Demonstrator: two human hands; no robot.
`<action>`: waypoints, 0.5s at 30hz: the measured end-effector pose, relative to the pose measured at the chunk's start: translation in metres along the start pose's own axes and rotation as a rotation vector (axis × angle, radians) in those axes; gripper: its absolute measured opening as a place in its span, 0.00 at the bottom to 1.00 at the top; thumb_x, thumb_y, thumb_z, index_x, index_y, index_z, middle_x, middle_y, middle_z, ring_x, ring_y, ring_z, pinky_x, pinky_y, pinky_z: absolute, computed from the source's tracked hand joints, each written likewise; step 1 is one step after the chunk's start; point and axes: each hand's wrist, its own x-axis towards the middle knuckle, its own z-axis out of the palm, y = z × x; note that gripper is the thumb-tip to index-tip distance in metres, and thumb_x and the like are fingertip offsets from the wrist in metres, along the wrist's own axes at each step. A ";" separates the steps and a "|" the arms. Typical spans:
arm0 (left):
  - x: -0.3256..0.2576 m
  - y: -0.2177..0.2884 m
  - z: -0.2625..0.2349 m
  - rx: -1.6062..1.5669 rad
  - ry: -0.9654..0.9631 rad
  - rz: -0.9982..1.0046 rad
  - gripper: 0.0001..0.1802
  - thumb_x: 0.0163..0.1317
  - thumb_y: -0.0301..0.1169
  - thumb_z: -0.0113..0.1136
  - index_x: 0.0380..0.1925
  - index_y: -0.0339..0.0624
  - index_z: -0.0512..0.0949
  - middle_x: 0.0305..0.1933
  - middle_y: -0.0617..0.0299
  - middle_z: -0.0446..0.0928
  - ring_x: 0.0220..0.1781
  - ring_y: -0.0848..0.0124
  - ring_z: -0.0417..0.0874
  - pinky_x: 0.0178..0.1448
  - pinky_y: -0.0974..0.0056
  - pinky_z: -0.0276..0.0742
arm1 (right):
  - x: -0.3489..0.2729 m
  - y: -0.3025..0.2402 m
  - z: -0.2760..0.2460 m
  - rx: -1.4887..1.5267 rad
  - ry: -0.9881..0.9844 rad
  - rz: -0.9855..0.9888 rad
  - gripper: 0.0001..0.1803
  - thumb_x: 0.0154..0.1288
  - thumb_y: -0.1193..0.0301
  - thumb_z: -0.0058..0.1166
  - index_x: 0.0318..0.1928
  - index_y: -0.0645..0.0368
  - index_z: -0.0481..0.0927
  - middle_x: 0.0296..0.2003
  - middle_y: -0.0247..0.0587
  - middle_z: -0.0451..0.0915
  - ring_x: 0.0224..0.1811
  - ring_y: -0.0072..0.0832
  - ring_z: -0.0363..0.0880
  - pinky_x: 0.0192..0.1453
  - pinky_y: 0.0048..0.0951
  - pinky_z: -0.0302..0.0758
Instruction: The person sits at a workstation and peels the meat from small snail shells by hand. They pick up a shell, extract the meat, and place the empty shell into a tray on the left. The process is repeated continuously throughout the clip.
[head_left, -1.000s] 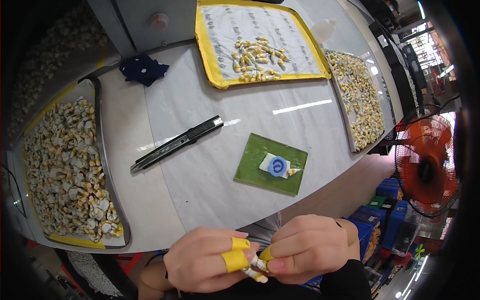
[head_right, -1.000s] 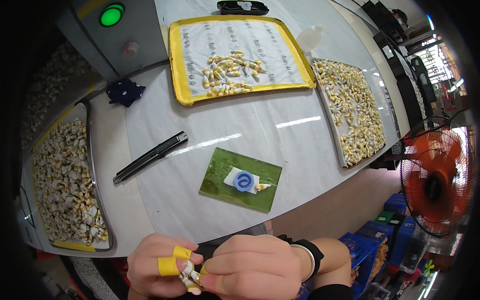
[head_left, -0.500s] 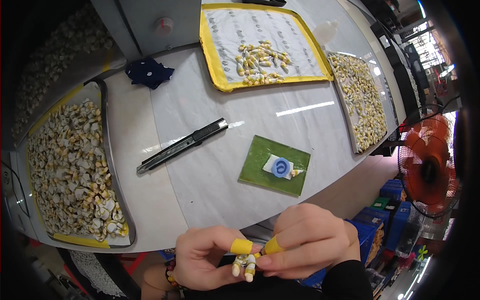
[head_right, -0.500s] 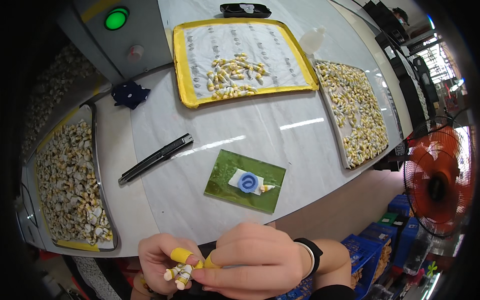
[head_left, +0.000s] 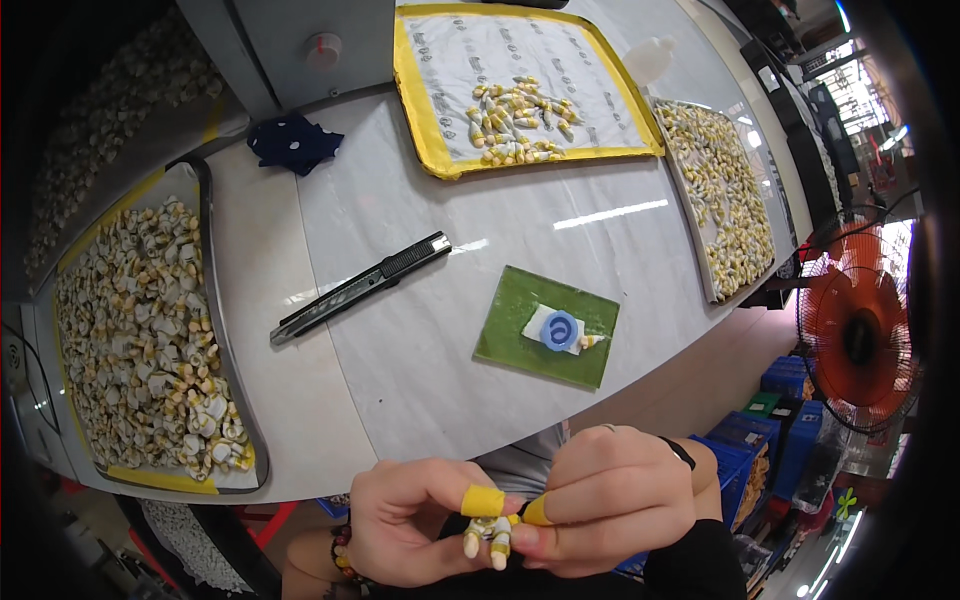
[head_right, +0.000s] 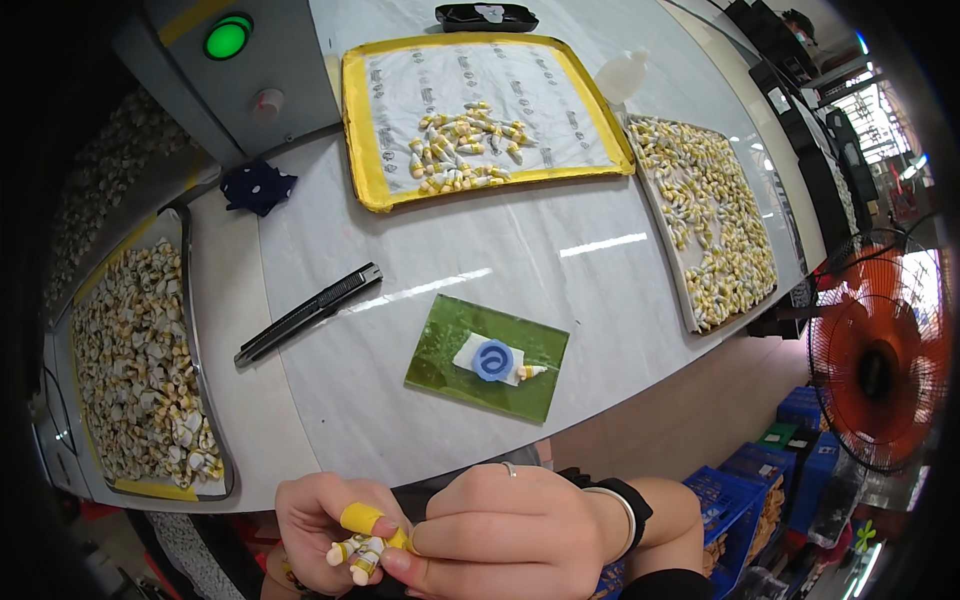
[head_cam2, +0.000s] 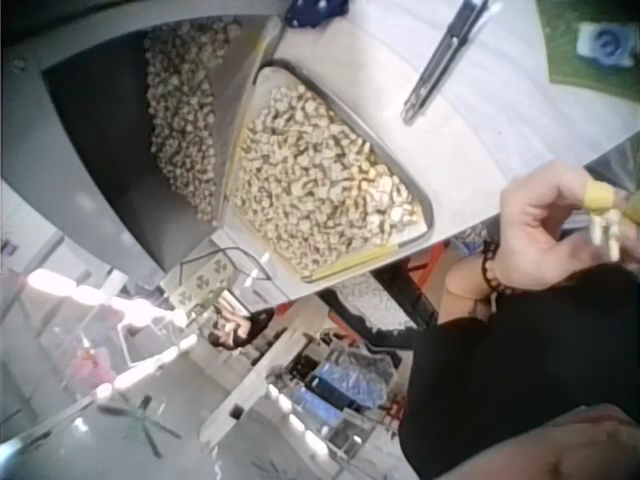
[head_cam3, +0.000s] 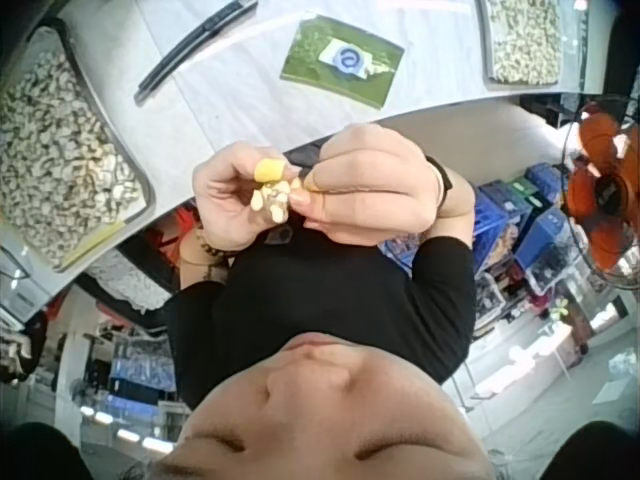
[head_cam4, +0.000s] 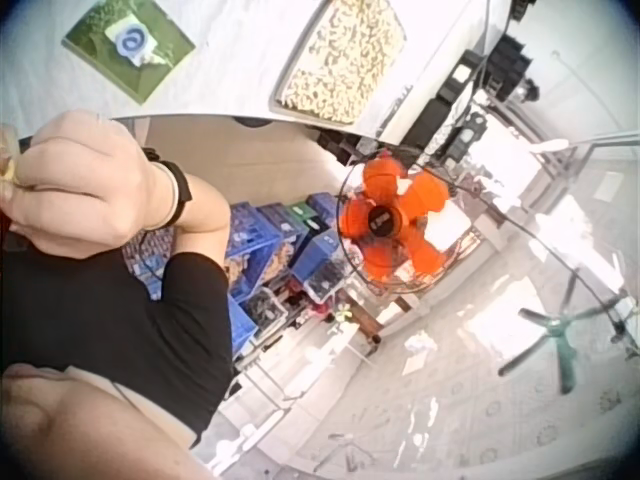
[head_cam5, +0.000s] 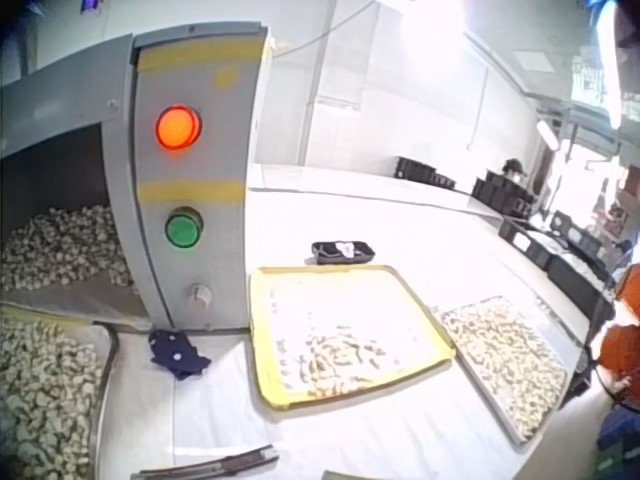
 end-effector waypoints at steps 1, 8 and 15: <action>0.001 0.000 0.000 0.004 -0.014 0.001 0.15 0.56 0.20 0.65 0.43 0.24 0.76 0.38 0.48 0.80 0.40 0.69 0.82 0.45 0.68 0.76 | -0.001 0.001 -0.001 0.028 -0.012 0.009 0.07 0.50 0.80 0.64 0.33 0.66 0.85 0.30 0.39 0.79 0.28 0.26 0.75 0.27 0.22 0.70; 0.004 0.001 0.002 -0.045 -0.027 -0.023 0.15 0.57 0.20 0.65 0.44 0.23 0.76 0.37 0.49 0.81 0.40 0.70 0.81 0.45 0.68 0.76 | -0.016 0.010 0.005 0.163 -0.002 -0.019 0.11 0.55 0.77 0.61 0.39 0.70 0.83 0.30 0.44 0.76 0.19 0.26 0.71 0.16 0.24 0.64; 0.005 0.005 0.003 0.035 -0.071 -0.046 0.15 0.58 0.23 0.65 0.44 0.24 0.76 0.34 0.54 0.81 0.37 0.72 0.81 0.42 0.71 0.74 | -0.008 0.003 -0.001 -0.014 0.021 -0.043 0.10 0.46 0.80 0.61 0.33 0.64 0.86 0.27 0.34 0.75 0.25 0.23 0.70 0.24 0.23 0.65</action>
